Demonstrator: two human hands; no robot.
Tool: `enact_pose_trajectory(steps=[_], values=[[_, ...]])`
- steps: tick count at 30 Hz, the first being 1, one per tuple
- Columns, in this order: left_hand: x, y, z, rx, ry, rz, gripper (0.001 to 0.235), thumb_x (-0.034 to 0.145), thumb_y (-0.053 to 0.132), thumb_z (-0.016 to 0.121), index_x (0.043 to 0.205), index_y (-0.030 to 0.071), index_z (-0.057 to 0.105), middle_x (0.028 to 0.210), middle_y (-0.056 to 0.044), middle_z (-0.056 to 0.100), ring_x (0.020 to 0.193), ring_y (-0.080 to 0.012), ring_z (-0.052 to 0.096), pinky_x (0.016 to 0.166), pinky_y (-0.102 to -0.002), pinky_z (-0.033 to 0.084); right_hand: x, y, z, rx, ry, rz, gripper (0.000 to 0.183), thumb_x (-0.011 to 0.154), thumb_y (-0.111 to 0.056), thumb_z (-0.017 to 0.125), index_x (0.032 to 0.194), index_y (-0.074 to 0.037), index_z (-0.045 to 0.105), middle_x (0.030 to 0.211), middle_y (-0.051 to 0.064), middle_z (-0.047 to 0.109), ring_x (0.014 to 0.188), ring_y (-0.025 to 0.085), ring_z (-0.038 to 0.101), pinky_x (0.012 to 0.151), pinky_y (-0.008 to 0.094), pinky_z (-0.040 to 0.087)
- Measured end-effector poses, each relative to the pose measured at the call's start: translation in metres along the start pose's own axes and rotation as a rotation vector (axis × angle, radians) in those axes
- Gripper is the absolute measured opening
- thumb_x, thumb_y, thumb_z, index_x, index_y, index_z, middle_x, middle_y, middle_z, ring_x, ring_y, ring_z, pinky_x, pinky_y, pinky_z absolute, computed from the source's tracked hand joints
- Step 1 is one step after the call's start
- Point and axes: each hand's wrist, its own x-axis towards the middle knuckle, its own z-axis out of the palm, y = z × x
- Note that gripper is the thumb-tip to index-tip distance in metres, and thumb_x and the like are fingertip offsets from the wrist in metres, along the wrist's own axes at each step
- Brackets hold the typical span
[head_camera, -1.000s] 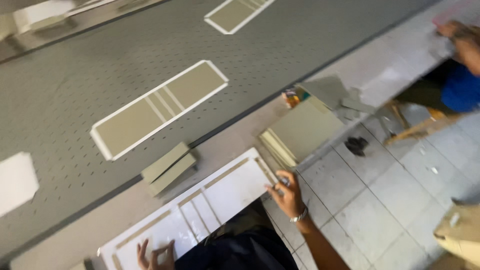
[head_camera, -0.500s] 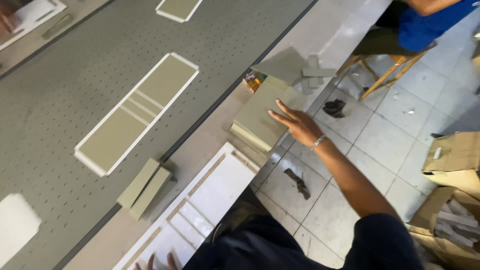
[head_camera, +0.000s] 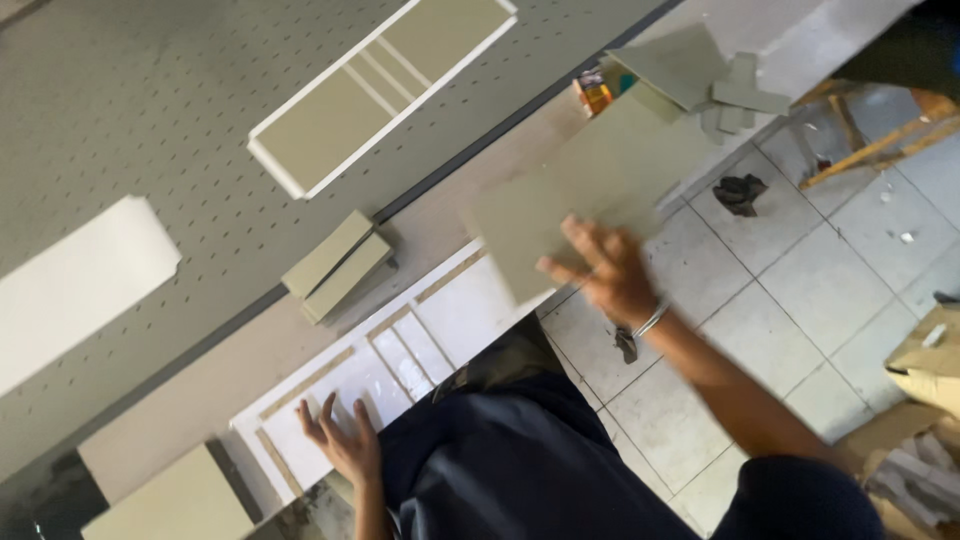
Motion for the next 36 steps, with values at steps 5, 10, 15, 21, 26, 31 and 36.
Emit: enact_pose_trajectory(steps=[5,10,15,21,26,31,36], values=[[0.000,0.001,-0.004,-0.027,0.011,0.033,0.040,0.099,0.024,0.067,0.134,0.008,0.059,0.161,-0.021,0.032,0.157,-0.0445,0.025,0.121,-0.059,0.034,-0.064,-0.111,0.075,0.167,-0.314,-0.014,0.061,0.095,-0.002,0.059,0.145,-0.037,0.056,0.159,0.016,0.043,0.121,0.034,0.060,0.085,0.049,0.050],[0.000,-0.010,-0.003,-0.011,0.084,0.054,0.040,0.090,0.020,0.078,0.126,0.010,0.063,0.152,-0.025,0.041,0.142,-0.0522,0.040,0.113,-0.062,0.038,-0.094,-0.132,0.107,0.220,-0.254,0.020,0.043,0.098,-0.018,0.053,0.133,-0.042,0.063,0.155,0.017,0.048,0.136,0.038,0.051,0.090,0.051,0.043],[0.001,-0.003,-0.006,0.000,0.071,0.066,0.038,0.090,0.022,0.077,0.123,0.010,0.064,0.149,-0.023,0.044,0.143,-0.0507,0.042,0.112,-0.062,0.040,-0.099,-0.129,0.109,0.230,-0.281,-0.016,0.043,0.100,-0.020,0.051,0.134,-0.044,0.061,0.160,0.013,0.044,0.143,0.036,0.046,0.100,0.055,0.041],[0.003,-0.002,-0.005,0.011,0.076,0.037,0.037,0.091,0.023,0.076,0.124,0.010,0.064,0.148,-0.021,0.045,0.143,-0.0488,0.042,0.112,-0.062,0.041,-0.098,-0.137,0.109,0.321,-0.339,-0.095,0.047,0.100,-0.018,0.049,0.136,-0.045,0.060,0.164,0.009,0.039,0.145,0.035,0.043,0.101,0.056,0.042],[0.005,-0.005,-0.002,-0.009,0.086,0.060,0.037,0.090,0.021,0.077,0.123,0.010,0.064,0.147,-0.022,0.045,0.142,-0.0510,0.042,0.113,-0.062,0.040,-0.086,-0.126,0.122,0.397,-0.350,-0.024,0.047,0.098,-0.016,0.052,0.132,-0.046,0.065,0.161,0.014,0.041,0.142,0.045,0.044,0.101,0.064,0.041],[0.006,-0.003,-0.004,-0.012,0.102,0.047,0.037,0.090,0.024,0.077,0.122,0.009,0.065,0.147,-0.021,0.046,0.142,-0.0508,0.043,0.113,-0.062,0.040,-0.090,-0.144,0.119,0.330,-0.307,0.025,0.046,0.100,-0.021,0.051,0.134,-0.048,0.063,0.160,0.017,0.041,0.142,0.053,0.040,0.103,0.064,0.039],[0.007,-0.006,-0.004,-0.034,0.102,0.029,0.035,0.090,0.023,0.076,0.121,0.010,0.065,0.146,-0.021,0.047,0.142,-0.0502,0.043,0.115,-0.064,0.037,-0.104,-0.147,0.122,0.238,-0.263,0.053,0.052,0.100,-0.020,0.048,0.142,-0.050,0.056,0.162,0.022,0.038,0.142,0.061,0.035,0.102,0.064,0.040]])
